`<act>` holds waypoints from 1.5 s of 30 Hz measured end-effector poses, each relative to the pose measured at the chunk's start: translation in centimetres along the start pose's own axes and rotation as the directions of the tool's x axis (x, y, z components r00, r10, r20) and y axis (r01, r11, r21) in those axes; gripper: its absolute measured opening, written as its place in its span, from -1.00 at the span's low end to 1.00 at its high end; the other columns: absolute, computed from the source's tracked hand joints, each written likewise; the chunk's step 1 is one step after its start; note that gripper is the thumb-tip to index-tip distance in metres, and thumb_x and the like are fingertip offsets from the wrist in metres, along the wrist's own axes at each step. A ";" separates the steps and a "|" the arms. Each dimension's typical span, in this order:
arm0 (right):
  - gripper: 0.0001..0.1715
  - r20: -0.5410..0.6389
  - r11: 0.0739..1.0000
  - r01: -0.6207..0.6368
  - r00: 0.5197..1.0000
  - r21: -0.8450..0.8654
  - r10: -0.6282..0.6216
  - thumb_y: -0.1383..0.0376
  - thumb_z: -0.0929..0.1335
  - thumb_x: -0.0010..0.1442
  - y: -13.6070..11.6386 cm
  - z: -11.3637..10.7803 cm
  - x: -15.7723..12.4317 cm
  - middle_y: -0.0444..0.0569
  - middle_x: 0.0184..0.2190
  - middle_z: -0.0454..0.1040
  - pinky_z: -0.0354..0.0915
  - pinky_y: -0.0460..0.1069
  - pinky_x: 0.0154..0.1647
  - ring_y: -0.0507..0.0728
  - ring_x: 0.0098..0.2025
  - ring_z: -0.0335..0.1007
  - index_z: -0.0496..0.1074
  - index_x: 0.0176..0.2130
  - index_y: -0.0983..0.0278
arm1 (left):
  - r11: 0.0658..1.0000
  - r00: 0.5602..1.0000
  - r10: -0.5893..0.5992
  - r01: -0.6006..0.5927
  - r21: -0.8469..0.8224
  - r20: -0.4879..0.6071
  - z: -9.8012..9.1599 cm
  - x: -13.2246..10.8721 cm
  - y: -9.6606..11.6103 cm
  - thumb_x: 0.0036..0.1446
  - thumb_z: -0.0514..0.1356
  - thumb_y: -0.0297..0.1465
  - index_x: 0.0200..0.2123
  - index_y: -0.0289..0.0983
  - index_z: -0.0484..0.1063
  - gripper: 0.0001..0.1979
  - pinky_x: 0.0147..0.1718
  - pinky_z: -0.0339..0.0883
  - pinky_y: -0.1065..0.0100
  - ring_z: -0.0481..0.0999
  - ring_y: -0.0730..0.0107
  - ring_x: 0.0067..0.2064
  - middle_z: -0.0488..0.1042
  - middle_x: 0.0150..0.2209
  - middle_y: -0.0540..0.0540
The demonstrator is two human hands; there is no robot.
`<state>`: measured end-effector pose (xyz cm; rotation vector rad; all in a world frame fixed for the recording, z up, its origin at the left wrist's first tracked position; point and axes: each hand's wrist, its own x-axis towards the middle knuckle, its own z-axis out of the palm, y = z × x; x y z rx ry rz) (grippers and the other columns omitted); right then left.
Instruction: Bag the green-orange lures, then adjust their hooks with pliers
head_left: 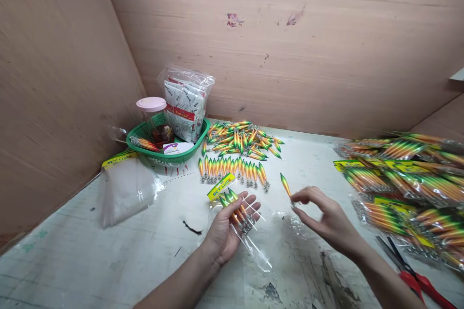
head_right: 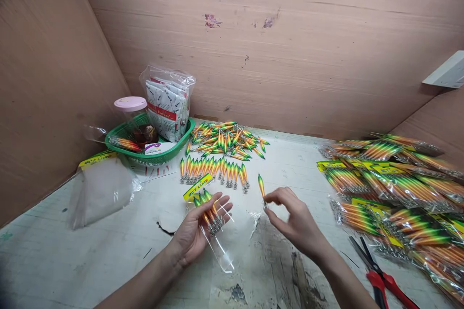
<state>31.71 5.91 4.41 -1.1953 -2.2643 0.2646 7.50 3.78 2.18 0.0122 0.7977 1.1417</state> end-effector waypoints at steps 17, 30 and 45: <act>-0.77 -0.116 0.927 0.266 0.945 -0.264 -0.305 0.52 0.26 0.21 -8.3 2.3 -1.9 0.05 -0.29 0.53 0.32 0.05 -0.27 0.18 -0.24 0.35 0.40 -0.19 0.28 | 0.993 0.996 -0.055 0.047 0.106 0.075 -0.1 -0.4 -0.7 0.17 0.18 -0.49 -0.15 -0.44 0.49 -0.80 -0.08 0.47 0.13 0.62 0.09 -0.17 0.61 -0.22 -0.27; -0.80 -0.009 0.988 0.032 0.999 0.148 -0.031 0.27 0.33 0.23 -5.8 1.8 0.6 -0.11 -0.46 0.34 0.22 -0.05 -0.42 0.07 -0.40 0.26 0.30 -0.43 0.22 | 0.993 0.992 -0.089 0.080 0.091 0.091 0.0 -0.7 -1.1 0.17 0.18 -0.49 -0.05 -0.49 0.43 -0.72 -0.19 0.51 0.17 0.61 0.04 -0.14 0.56 -0.08 -0.34; -0.77 0.122 0.997 -0.079 0.990 0.013 0.077 0.17 0.33 0.28 4.6 7.4 5.3 -0.05 -0.20 0.44 0.38 0.03 -0.23 0.07 -0.22 0.40 0.41 -0.18 0.30 | 0.996 0.996 -0.073 0.070 0.062 0.051 -0.1 -0.3 -0.4 0.19 0.16 -0.48 -0.02 -0.48 0.38 -0.71 -0.28 0.54 0.19 0.60 0.02 -0.11 0.53 -0.01 -0.34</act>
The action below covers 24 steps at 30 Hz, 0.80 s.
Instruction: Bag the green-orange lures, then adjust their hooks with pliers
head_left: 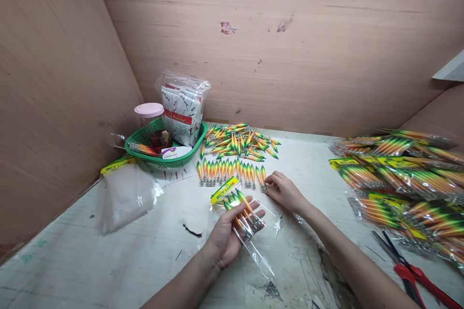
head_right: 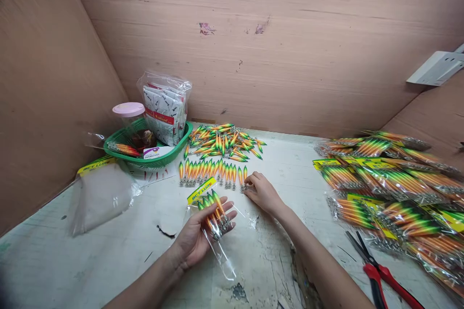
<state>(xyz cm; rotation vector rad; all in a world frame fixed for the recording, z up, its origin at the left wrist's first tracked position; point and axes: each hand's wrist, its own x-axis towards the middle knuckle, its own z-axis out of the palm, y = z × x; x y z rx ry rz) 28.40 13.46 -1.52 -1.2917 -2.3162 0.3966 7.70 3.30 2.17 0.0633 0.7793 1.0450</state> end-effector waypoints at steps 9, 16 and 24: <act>-0.84 -0.085 0.997 -0.019 0.996 0.068 0.025 0.23 0.31 0.24 -1.9 -2.4 -0.4 -0.03 -0.35 0.41 0.35 0.06 -0.29 0.10 -0.32 0.35 0.38 -0.31 0.28 | 1.000 1.000 0.002 -0.002 0.020 -0.002 -0.2 0.2 -0.1 0.18 0.15 -0.49 -0.02 -0.46 0.38 -0.70 -0.26 0.54 0.19 0.60 0.04 -0.11 0.53 -0.01 -0.34; -0.81 0.212 0.902 0.133 0.948 0.410 -0.236 0.33 0.36 0.20 -8.9 -12.2 -9.1 -0.03 -0.34 0.47 0.42 0.00 -0.30 0.14 -0.30 0.43 0.38 -0.14 0.15 | 1.000 1.000 -0.005 0.005 -0.020 -0.023 -0.1 0.3 0.3 0.19 0.15 -0.49 -0.03 -0.47 0.40 -0.72 -0.22 0.52 0.16 0.61 0.04 -0.13 0.52 0.00 -0.34; -0.78 -0.066 0.964 0.266 0.962 -0.012 -0.266 0.49 0.29 0.18 -12.1 -5.6 -9.2 -0.04 -0.38 0.49 0.37 -0.02 -0.38 0.12 -0.33 0.37 0.37 -0.17 0.24 | 0.999 0.999 0.020 -0.021 0.027 0.032 -0.2 0.3 -0.2 0.18 0.16 -0.50 -0.18 -0.45 0.48 -0.82 -0.07 0.46 0.09 0.61 0.07 -0.15 0.59 -0.12 -0.29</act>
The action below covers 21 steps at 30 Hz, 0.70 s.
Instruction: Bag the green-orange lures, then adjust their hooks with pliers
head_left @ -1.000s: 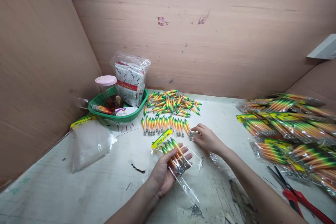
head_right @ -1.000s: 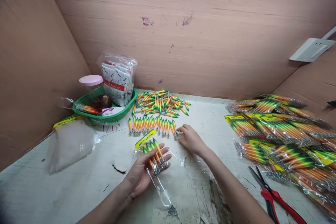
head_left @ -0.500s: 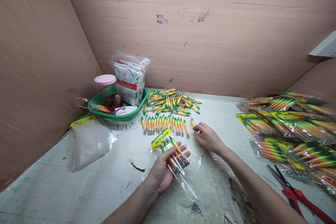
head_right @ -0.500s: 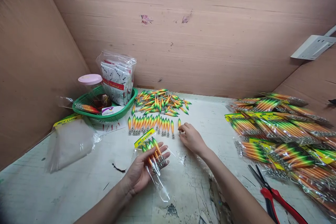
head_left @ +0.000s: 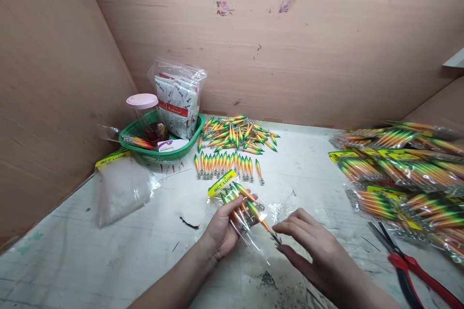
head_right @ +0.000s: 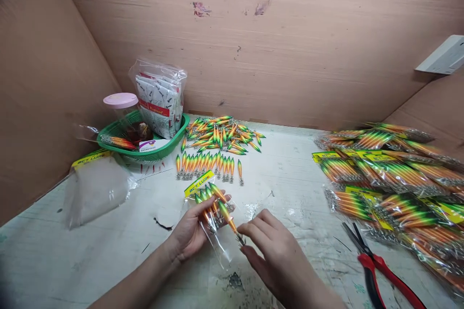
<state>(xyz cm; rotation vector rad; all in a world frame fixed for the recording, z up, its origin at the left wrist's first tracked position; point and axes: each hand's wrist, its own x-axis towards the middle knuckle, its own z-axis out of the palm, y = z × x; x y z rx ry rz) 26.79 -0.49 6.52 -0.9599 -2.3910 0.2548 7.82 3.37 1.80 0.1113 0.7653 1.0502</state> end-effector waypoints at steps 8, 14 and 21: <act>-0.80 -0.099 0.995 0.057 0.993 -0.087 -0.066 0.50 0.28 0.18 -0.6 1.3 0.3 -0.04 -0.40 0.50 0.27 0.01 -0.33 0.13 -0.31 0.30 0.40 -0.23 0.27 | 1.000 1.000 0.007 -0.007 0.007 -0.020 0.4 -0.4 0.0 0.18 0.15 -0.51 -0.18 -0.44 0.50 -0.82 -0.08 0.47 0.12 0.62 0.17 -0.25 0.62 -0.22 -0.25; -0.78 -0.089 0.988 0.089 0.991 -0.129 -0.101 0.52 0.27 0.18 -0.4 0.8 0.5 -0.04 -0.38 0.52 0.27 0.01 -0.30 0.12 -0.30 0.32 0.39 -0.23 0.25 | 1.000 1.000 -0.018 0.019 -0.019 0.014 0.0 -0.1 -0.3 0.17 0.17 -0.50 -0.07 -0.44 0.45 -0.75 -0.06 0.45 0.07 0.62 0.11 -0.21 0.61 -0.19 -0.27; -0.73 -0.134 0.947 0.143 0.973 -0.286 -0.187 0.48 0.20 0.28 -0.3 1.7 0.6 0.05 -0.28 0.56 0.30 0.07 -0.23 0.16 -0.24 0.35 0.45 -0.18 0.30 | 0.999 0.999 -0.032 0.031 0.038 0.024 0.3 -0.2 -0.4 0.18 0.13 -0.49 -0.17 -0.49 0.49 -0.79 -0.06 0.44 0.11 0.62 0.10 -0.20 0.61 -0.26 -0.30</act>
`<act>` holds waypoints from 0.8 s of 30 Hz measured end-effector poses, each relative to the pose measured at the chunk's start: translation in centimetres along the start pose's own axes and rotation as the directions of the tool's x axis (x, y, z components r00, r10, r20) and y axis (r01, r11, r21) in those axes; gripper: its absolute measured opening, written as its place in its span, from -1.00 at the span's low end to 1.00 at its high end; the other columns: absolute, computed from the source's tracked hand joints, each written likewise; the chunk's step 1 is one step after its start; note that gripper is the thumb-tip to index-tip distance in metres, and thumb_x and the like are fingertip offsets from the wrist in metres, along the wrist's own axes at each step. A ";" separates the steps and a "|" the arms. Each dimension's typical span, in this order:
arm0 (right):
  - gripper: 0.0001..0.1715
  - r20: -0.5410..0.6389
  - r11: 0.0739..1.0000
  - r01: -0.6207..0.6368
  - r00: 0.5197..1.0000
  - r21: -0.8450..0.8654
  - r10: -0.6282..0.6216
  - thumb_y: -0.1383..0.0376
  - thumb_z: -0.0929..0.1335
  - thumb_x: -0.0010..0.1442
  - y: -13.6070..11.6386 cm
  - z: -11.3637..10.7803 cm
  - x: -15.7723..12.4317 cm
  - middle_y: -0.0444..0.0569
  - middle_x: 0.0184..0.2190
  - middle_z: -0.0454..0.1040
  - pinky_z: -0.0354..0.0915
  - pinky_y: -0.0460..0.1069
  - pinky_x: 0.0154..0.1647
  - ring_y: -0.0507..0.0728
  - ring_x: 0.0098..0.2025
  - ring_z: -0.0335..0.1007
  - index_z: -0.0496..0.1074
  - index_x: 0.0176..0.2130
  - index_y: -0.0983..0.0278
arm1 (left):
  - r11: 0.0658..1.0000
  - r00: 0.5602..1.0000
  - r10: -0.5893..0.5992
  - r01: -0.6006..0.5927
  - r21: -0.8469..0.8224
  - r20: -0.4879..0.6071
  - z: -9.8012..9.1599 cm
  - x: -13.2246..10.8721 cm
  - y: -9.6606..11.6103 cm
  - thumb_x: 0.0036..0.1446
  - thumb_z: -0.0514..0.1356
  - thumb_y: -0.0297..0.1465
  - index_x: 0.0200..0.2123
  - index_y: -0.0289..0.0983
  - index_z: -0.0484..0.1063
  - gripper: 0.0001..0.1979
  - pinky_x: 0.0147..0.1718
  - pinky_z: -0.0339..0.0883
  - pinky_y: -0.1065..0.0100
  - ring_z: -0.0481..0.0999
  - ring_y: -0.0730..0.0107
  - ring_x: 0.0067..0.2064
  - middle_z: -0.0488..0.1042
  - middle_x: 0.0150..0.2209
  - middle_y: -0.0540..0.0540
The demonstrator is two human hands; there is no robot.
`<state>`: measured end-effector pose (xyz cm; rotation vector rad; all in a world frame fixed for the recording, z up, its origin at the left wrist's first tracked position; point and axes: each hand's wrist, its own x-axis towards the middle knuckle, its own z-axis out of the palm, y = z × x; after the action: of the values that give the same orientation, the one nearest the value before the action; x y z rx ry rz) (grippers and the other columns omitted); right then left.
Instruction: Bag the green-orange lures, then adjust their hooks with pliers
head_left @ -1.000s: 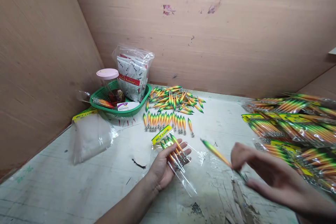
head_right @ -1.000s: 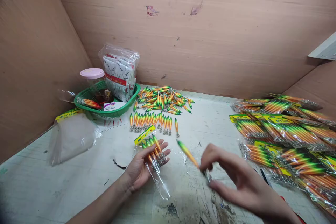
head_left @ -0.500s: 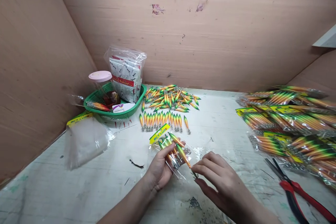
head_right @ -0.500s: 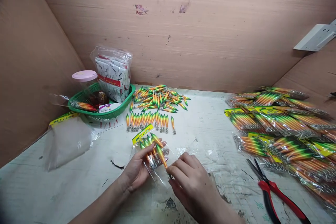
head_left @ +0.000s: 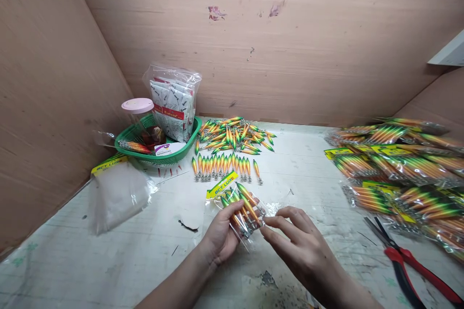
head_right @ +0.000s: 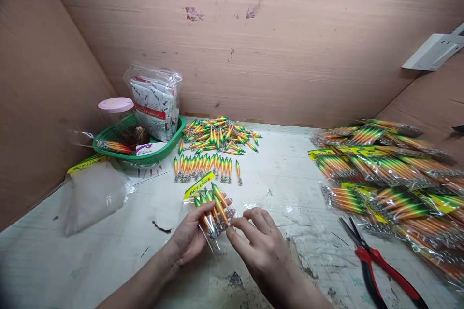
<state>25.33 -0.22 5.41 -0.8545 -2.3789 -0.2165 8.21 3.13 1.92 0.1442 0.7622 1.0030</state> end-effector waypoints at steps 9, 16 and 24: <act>-0.77 -0.047 1.000 0.017 0.999 0.006 -0.017 0.52 0.26 0.24 -0.1 -0.3 -0.2 0.08 -0.23 0.57 0.30 0.10 -0.15 0.18 -0.19 0.31 0.46 -0.17 0.37 | 1.000 0.999 -0.022 0.022 -0.004 -0.024 0.2 -0.4 0.2 0.19 0.13 -0.47 -0.13 -0.47 0.47 -0.77 -0.06 0.44 0.08 0.62 0.11 -0.20 0.61 -0.20 -0.30; -0.79 -0.073 0.987 -0.127 0.988 0.100 0.134 0.53 0.29 0.20 -0.3 0.2 -0.2 -0.09 -0.52 0.35 0.21 -0.01 -0.38 0.08 -0.41 0.20 0.36 -0.39 0.26 | 0.997 1.000 -0.026 0.025 0.069 0.013 0.0 -0.4 -0.1 0.17 0.14 -0.46 -0.23 -0.49 0.52 -0.78 -0.07 0.43 0.11 0.61 0.09 -0.20 0.60 -0.23 -0.34; -0.89 0.013 0.954 -0.252 0.967 0.164 0.253 0.43 0.29 0.21 0.5 1.2 -1.2 -0.05 -0.38 0.37 0.26 -0.01 -0.38 0.10 -0.36 0.28 0.34 -0.25 0.23 | 0.992 0.999 -0.048 0.046 0.121 0.015 -0.3 -0.2 -0.1 0.10 0.19 -0.50 -0.26 -0.49 0.54 -0.82 -0.17 0.44 0.20 0.59 0.20 -0.30 0.60 -0.28 -0.31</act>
<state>25.79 -0.09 3.66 -1.0628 -2.2158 0.0775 8.06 2.80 1.79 0.2378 0.8063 0.9099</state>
